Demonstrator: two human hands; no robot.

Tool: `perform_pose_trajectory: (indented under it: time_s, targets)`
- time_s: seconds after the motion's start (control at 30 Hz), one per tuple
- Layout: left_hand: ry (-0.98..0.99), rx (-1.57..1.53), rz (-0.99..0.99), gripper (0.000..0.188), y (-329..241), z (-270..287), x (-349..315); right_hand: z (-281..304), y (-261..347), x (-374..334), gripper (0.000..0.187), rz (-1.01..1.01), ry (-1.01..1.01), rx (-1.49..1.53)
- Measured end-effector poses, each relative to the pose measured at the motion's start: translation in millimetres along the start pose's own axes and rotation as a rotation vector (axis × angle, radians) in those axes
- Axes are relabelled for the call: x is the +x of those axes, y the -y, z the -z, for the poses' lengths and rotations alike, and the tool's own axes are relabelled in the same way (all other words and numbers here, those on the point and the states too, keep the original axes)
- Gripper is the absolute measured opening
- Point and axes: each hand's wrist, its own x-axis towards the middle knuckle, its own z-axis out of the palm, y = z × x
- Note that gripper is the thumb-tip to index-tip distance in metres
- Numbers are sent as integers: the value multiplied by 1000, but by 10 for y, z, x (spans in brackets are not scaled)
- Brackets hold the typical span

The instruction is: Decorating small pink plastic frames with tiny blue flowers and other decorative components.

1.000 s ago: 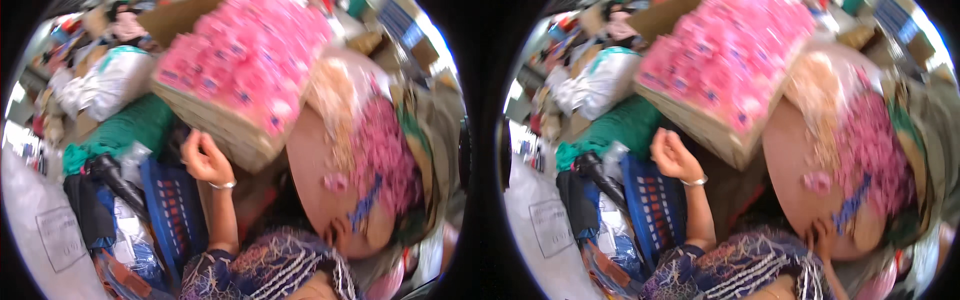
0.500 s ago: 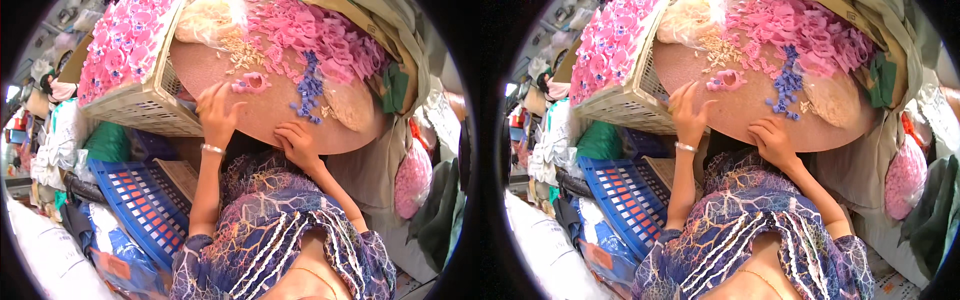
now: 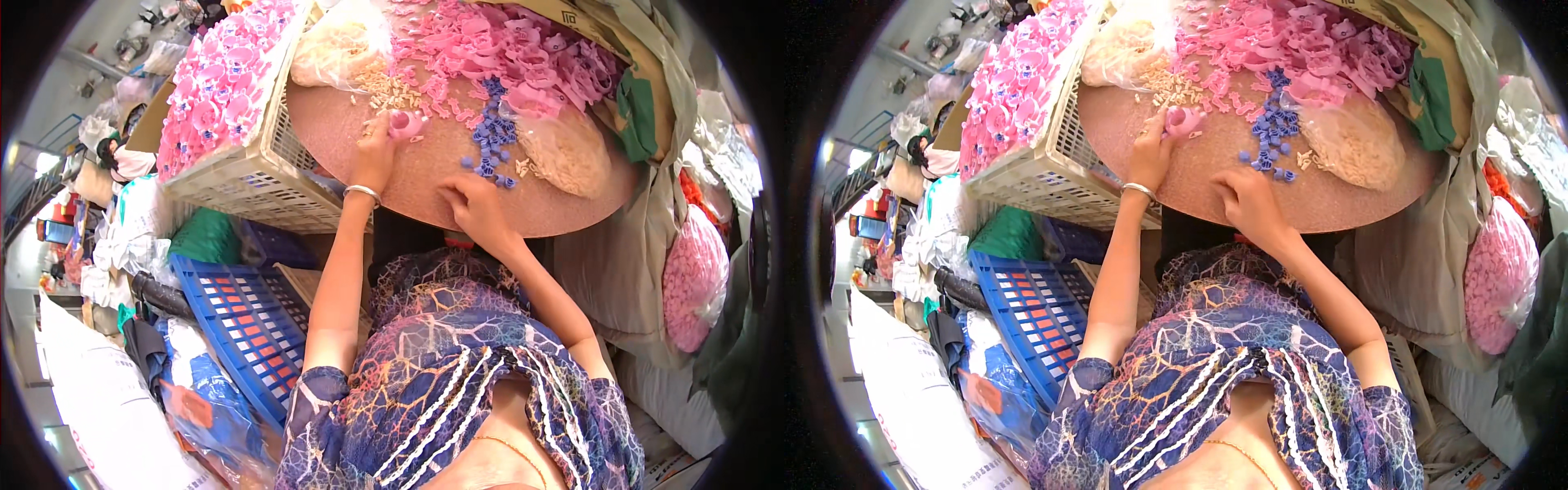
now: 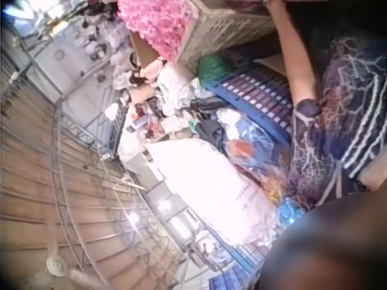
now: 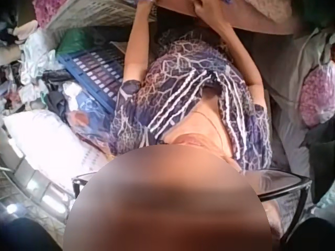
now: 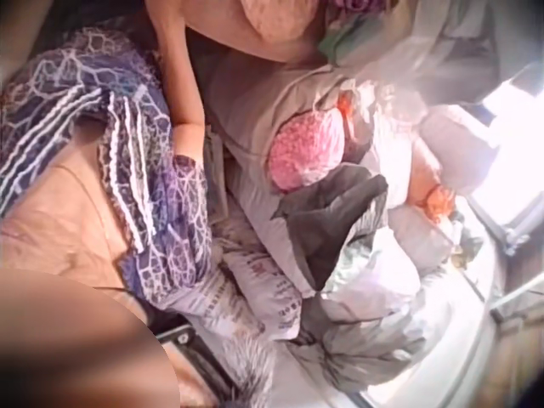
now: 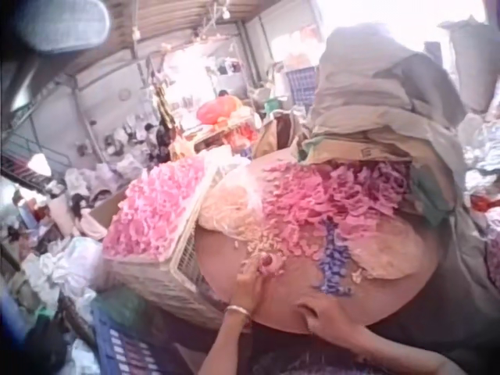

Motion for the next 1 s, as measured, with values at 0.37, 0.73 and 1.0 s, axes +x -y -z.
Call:
perform_pose_trajectory:
  time_s: [0.37, 0.73, 1.0]
  targets:
    - [54, -1732, 485, 42, 317, 279, -1, -326, -217, 811, 20, -11, -47, -467]
    - [156, -1984, 544, 43, 416, 332, -137, -261, -163, 954, 23, 81, -46, -628]
    - [27, -1887, 569, 39, 211, 368, -205, -375, -229, 997, 29, 105, 116, -203]
